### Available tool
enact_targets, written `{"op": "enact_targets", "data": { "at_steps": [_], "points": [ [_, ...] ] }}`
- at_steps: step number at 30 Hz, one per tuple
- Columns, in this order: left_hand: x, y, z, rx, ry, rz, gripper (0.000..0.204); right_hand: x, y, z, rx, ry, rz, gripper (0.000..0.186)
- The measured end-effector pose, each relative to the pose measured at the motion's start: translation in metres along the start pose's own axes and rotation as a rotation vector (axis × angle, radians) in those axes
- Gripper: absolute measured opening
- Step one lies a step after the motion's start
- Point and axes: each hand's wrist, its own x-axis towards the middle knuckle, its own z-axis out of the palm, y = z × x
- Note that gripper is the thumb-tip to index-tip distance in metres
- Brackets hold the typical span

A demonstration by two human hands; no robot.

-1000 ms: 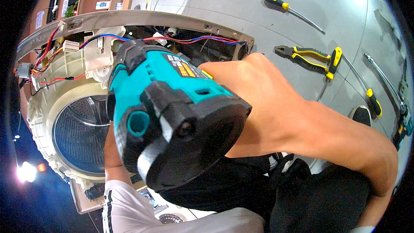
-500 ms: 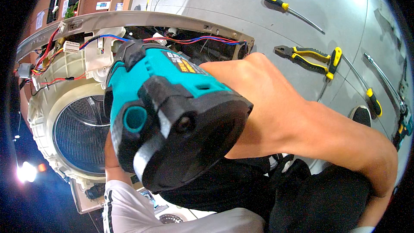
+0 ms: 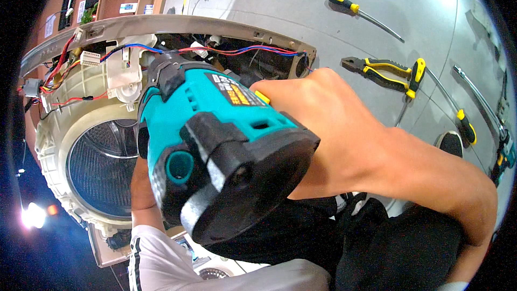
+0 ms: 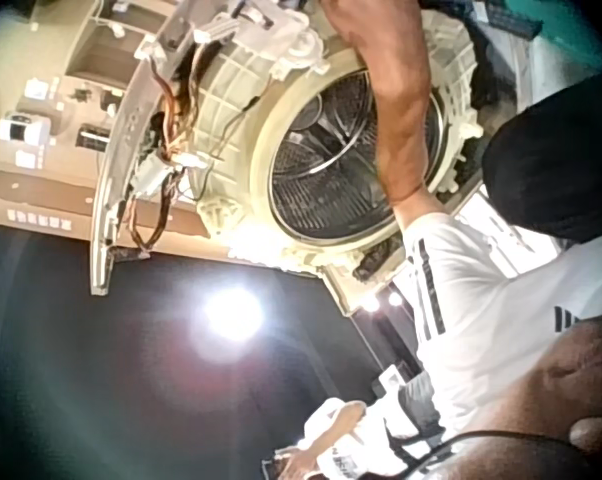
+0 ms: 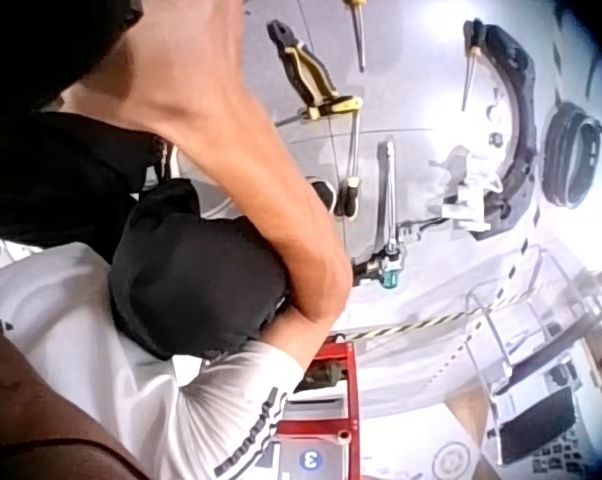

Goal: The person uses a power drill and their hands to disassemble the outer tub of a washing machine, removing screws and disconnecting electrical connectors.

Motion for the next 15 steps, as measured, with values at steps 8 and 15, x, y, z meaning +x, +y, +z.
{"op": "enact_targets", "data": {
  "at_steps": [8,15],
  "points": [
    [0.000,0.002,-0.003,0.053,0.014,0.003,0.024,-0.002,0.001,0.001,0.012,0.023,-0.027,0.035],
    [0.000,0.001,-0.003,-0.005,0.027,0.003,0.024,0.000,0.004,0.002,0.025,0.013,-0.026,0.034]
  ]
}}
